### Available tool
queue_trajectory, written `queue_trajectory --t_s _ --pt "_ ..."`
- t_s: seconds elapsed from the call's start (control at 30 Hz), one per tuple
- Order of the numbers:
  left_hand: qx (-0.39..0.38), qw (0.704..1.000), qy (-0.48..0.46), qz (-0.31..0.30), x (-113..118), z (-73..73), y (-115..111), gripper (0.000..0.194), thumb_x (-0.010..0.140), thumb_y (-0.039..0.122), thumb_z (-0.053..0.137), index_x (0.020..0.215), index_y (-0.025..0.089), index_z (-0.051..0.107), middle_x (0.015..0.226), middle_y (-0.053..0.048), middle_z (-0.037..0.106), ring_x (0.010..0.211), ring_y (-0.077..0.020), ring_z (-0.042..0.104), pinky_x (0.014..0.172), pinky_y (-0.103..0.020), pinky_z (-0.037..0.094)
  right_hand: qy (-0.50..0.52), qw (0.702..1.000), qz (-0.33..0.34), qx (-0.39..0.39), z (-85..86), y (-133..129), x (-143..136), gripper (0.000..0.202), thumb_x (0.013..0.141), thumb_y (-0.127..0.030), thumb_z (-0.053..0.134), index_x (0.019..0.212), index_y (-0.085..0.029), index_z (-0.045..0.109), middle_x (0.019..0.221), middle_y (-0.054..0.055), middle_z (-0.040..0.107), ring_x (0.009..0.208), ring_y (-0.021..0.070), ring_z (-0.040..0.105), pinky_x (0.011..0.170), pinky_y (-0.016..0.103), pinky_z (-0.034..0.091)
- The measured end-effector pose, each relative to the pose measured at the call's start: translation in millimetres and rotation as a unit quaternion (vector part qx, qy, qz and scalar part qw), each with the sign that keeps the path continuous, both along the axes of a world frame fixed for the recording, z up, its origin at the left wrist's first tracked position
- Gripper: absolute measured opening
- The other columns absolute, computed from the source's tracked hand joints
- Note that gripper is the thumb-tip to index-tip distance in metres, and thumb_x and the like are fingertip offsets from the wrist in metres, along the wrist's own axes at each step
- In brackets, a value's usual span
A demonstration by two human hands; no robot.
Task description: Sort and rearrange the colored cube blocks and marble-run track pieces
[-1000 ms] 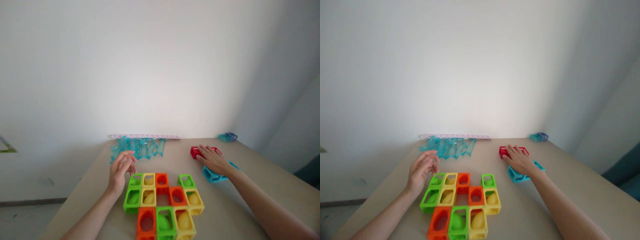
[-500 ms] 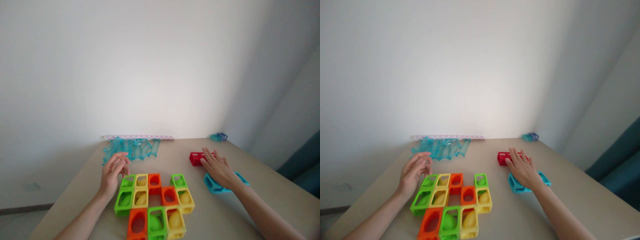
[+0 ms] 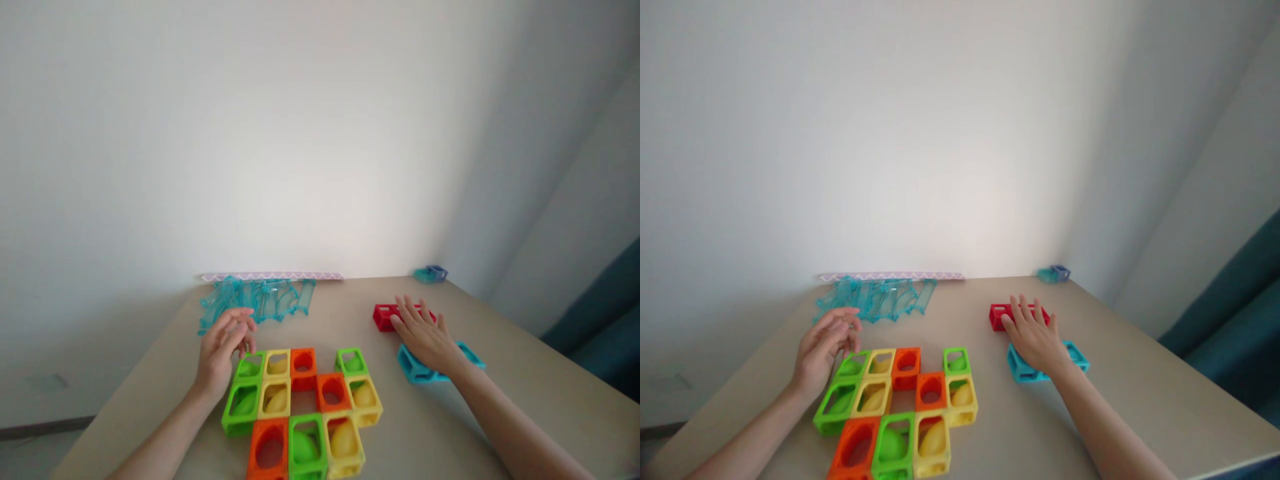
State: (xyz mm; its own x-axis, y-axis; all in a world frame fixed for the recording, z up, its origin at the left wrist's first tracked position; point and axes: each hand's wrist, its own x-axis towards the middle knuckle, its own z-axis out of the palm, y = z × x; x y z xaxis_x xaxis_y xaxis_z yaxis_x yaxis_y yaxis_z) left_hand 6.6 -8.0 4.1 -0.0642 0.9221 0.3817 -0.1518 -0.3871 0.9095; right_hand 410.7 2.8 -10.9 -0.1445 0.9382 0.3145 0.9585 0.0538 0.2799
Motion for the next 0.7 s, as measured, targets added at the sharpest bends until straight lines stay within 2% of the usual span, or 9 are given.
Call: queue_trajectory --t_s 0.1,0.2,0.27,0.33,0.4,0.47,0.5,0.57,0.7 --pt "0.001 1.0 -0.002 0.001 0 -1.1 1 0.027 0.08 0.034 0.059 0.1 0.017 0.058 0.078 -0.001 0.059 0.051 -0.0106 0.056 0.043 -0.021 0.036 0.011 1.0 -0.01 0.004 -1.9 4 -5 0.051 0.096 -0.033 0.023 0.145 -0.024 0.03 0.151 0.014 0.027 0.136 0.0429 0.022 0.096 0.069 0.03" --pt "0.001 1.0 0.001 0.004 0 -1.1 2 0.024 0.08 0.034 0.059 0.096 0.017 0.06 0.078 0.0 0.059 0.05 -0.0105 0.056 0.043 -0.021 0.036 0.033 0.997 -0.031 0.056 2.0 5 -16 0.052 0.096 -0.034 0.022 0.146 -0.019 0.028 0.151 0.018 0.025 0.138 0.0433 0.013 0.096 0.071 0.025" --pt "0.005 1.0 0.01 0.011 0 -0.3 2 0.023 0.079 0.035 0.059 0.093 0.017 0.061 0.076 0.0 0.059 0.051 -0.0108 0.055 0.044 -0.022 0.037 0.061 0.991 -0.022 0.119 12.2 4 -32 0.053 0.097 -0.035 0.021 0.146 -0.016 0.027 0.152 0.019 0.02 0.14 0.0407 0.003 0.099 0.073 0.016" --pt "0.014 0.999 0.03 0.021 0 0.4 2 0.021 0.079 0.035 0.06 0.089 0.017 0.061 0.07 0.001 0.058 0.052 -0.0114 0.054 0.047 -0.022 0.038 0.106 0.985 0.026 0.136 28.7 1 -55 0.053 0.098 -0.038 0.02 0.145 -0.017 0.029 0.153 0.017 0.02 0.141 0.0378 0.002 0.101 0.072 0.011" --pt "0.023 0.998 0.058 0.028 -1 0.5 2 0.019 0.078 0.034 0.061 0.085 0.016 0.062 0.063 0.001 0.056 0.054 -0.0122 0.053 0.051 -0.023 0.039 0.163 0.977 0.125 0.048 47.5 -2 -85 0.053 0.097 -0.044 0.025 0.141 -0.019 0.038 0.147 0.015 0.035 0.138 0.036 0.022 0.103 0.065 0.021" --pt "0.023 0.995 0.092 0.026 -2 0.2 3 0.018 0.078 0.034 0.061 0.082 0.016 0.064 0.062 0.001 0.055 0.057 -0.0127 0.051 0.054 -0.023 0.04 0.209 0.937 0.27 -0.075 62.9 -6 -120 0.044 0.098 -0.039 0.027 0.127 -0.019 0.055 0.128 0.012 0.058 0.12 0.0249 0.052 0.099 0.042 0.04" --pt "0.019 0.993 0.112 0.023 -3 0.1 3 0.018 0.078 0.034 0.061 0.08 0.016 0.064 0.063 0.001 0.056 0.058 -0.0131 0.051 0.054 -0.023 0.04 0.219 0.916 0.313 -0.12 67.8 -8 -138 0.043 0.099 -0.035 0.026 0.117 -0.019 0.062 0.115 0.011 0.066 0.105 0.0208 0.061 0.09 0.034 0.046" --pt "0.004 0.989 0.15 0.012 -3 0.3 3 0.017 0.077 0.033 0.061 0.078 0.017 0.065 0.068 -0.001 0.058 0.063 -0.0147 0.053 0.056 -0.023 0.04 0.215 0.902 0.344 -0.146 71.1 -11 -170 0.041 0.098 -0.033 0.03 0.101 -0.017 0.067 0.095 0.009 0.071 0.085 0.0182 0.066 0.078 0.028 0.047" --pt "-0.038 0.975 0.215 -0.043 0 1.7 2 0.017 0.079 0.031 0.057 0.077 0.016 0.065 0.075 -0.003 0.061 0.068 -0.0171 0.055 0.057 -0.025 0.041 0.155 0.913 0.343 -0.157 60.0 -14 -212 0.039 0.095 -0.035 0.038 0.083 -0.014 0.068 0.08 0.011 0.07 0.078 0.021 0.065 0.069 0.028 0.045"
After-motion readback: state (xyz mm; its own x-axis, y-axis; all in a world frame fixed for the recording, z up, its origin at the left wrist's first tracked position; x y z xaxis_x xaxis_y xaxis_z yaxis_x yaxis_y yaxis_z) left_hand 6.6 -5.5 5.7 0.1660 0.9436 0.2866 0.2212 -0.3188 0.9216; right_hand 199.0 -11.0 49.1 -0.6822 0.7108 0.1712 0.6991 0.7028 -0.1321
